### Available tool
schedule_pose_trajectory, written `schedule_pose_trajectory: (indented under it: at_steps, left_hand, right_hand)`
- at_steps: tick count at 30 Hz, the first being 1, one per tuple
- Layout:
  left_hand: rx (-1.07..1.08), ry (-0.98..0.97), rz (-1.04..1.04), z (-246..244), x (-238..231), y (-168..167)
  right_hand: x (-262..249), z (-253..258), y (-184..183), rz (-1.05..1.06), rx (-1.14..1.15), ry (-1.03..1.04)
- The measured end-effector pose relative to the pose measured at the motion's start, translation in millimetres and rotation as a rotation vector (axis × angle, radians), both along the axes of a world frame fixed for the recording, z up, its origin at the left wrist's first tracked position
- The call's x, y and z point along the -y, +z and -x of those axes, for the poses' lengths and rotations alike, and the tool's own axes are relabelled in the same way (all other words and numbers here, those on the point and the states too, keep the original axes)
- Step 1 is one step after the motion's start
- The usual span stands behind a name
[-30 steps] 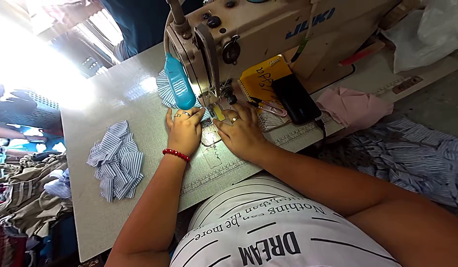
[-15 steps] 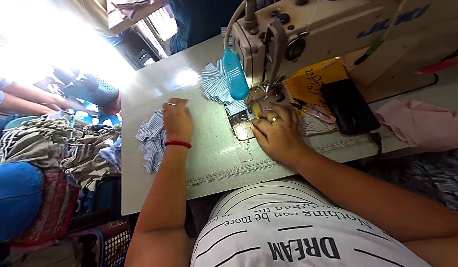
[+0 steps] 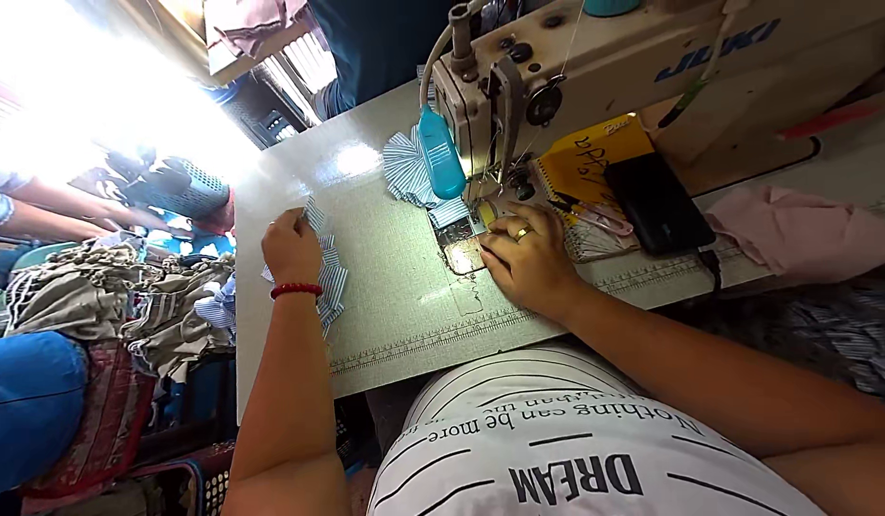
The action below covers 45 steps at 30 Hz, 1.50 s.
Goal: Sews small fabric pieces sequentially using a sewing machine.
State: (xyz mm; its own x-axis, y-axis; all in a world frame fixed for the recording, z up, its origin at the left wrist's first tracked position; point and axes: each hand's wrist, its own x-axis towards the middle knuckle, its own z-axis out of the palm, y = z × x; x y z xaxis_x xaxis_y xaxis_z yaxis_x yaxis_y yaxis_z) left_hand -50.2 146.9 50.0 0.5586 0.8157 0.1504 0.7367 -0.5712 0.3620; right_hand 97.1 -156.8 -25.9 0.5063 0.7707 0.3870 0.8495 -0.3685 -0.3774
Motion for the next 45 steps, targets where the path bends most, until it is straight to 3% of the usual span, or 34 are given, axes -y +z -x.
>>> schedule_pose_trajectory:
  at_steps: [3, 7, 12, 15, 18, 20, 26, 29, 33, 37, 40, 45]
  left_hand:
    - [0.274, -0.022, 0.056, 3, 5, 14]
    - [0.578, -0.279, 0.215, 5, 42, 25]
    - [0.732, -0.535, 0.414, 4, 123, 9]
    - [0.865, -0.58, 0.59, -3, 152, -7]
    - [0.966, -0.557, 0.698, -7, 167, -19]
    - [0.942, -0.556, 0.685, -6, 169, -22]
    - [0.73, -0.515, 0.789, -1, 169, -2]
    - [0.752, -0.517, 0.759, -2, 169, -7]
    - [0.886, -0.431, 0.878, -8, 177, -15]
    - [0.86, -0.352, 0.963, -13, 180, -23]
    - [0.768, -0.361, 0.867, -18, 177, -34]
    - [0.437, -0.435, 0.41, -33, 169, -53]
  right_hand:
    - [-1, 2, 3, -0.075, -0.023, 0.024]
    - [-6, 15, 23, -0.248, -0.109, 0.16]
    - [-14, 36, 59, -0.398, -0.607, 0.208]
    - [-15, 42, 71, -0.452, -0.967, 0.212]
    - [-14, 45, 70, -0.538, -1.083, 0.179]
    - [-11, 43, 68, -0.521, -1.039, 0.163]
    - [0, 32, 58, -0.335, -0.549, 0.192]
    - [2, 33, 56, -0.362, -0.649, 0.209]
    - [1, 36, 54, -0.497, -0.907, 0.143]
    - [4, 29, 48, -0.499, -0.919, 0.036]
    - [2, 23, 36, -0.458, -0.855, -0.036]
    - [-13, 4, 20, -0.157, -0.628, -0.163]
